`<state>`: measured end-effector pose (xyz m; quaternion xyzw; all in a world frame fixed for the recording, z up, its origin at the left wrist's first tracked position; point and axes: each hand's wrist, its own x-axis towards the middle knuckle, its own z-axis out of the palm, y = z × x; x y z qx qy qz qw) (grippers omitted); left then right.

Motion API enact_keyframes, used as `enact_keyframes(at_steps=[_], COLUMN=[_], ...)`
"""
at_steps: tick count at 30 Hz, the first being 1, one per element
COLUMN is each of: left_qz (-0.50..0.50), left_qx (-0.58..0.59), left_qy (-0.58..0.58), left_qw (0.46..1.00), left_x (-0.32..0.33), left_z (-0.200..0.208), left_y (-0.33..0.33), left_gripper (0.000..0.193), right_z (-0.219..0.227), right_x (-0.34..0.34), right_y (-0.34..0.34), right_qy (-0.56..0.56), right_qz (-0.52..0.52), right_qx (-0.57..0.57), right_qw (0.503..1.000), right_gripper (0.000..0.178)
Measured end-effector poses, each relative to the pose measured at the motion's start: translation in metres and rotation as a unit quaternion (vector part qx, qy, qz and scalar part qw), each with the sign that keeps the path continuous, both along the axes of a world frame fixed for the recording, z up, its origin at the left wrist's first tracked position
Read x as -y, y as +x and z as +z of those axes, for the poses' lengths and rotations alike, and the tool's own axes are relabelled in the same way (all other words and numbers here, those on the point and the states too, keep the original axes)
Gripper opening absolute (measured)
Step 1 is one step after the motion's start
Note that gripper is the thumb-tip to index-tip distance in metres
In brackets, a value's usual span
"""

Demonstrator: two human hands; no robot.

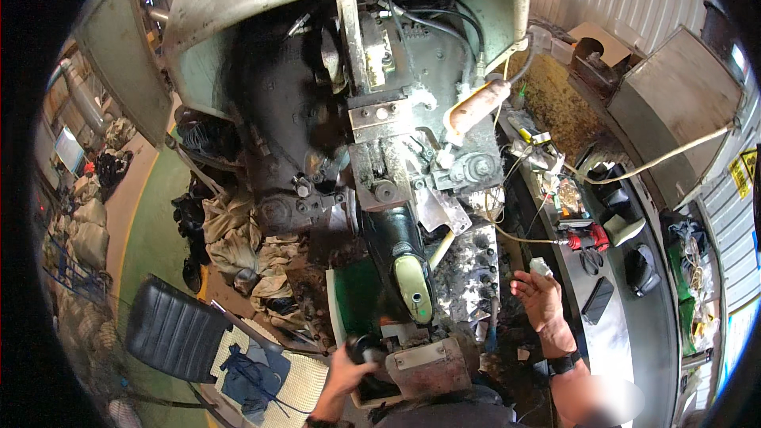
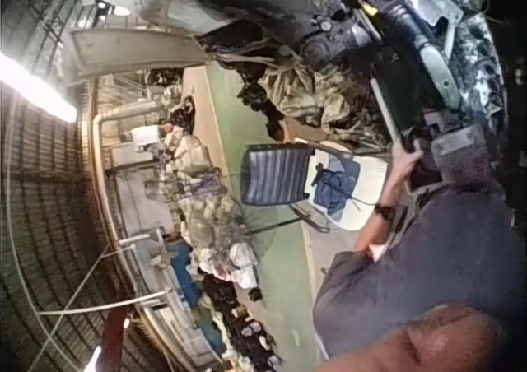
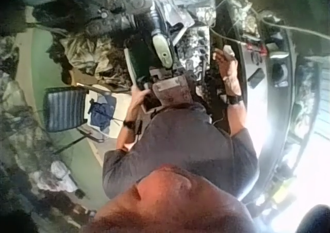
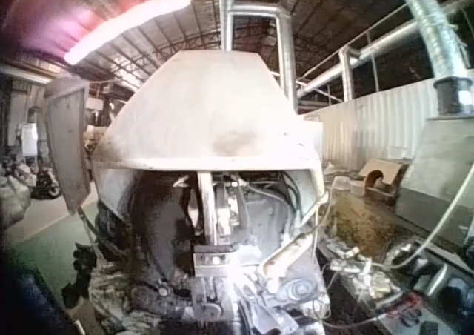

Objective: Using industrial machinery to shape and process shoe uppers on lasts.

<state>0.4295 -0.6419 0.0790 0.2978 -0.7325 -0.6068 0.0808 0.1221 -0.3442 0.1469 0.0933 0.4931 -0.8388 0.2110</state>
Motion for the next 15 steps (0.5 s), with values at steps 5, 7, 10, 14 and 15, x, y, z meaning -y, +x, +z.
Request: enact_keyframes(at_steps=[5,7,10,14,15], left_qz=[0.056,0.177,0.041,-0.068,-0.109], left_qx=[-0.249,-0.337,-0.430,-0.354,-0.340], left_qy=[0.187,0.195,0.283,0.411,0.363], left_qw=[0.949,0.904,0.856,0.837,0.861], left_x=[0.043,0.058,0.041,-0.048,-0.069], left_z=[0.150,0.172,0.213,0.235,0.234], left_y=[0.034,0.034,0.002,-0.077,-0.090], left_gripper=[0.066,0.060,0.065,0.077,0.078], right_z=[0.053,0.070,0.099,0.156,0.168], right_x=[0.007,0.011,0.024,0.018,0.009], right_y=[0.031,0.045,0.067,0.090,0.094], right_qy=[0.054,0.052,0.071,0.003,-0.024], right_qz=[0.065,0.090,0.143,0.232,0.274], right_qx=[-0.121,-0.169,-0.236,-0.319,-0.305], right_qw=[0.989,0.980,0.958,0.919,0.912], right_gripper=[0.030,0.033,0.039,0.056,0.063])
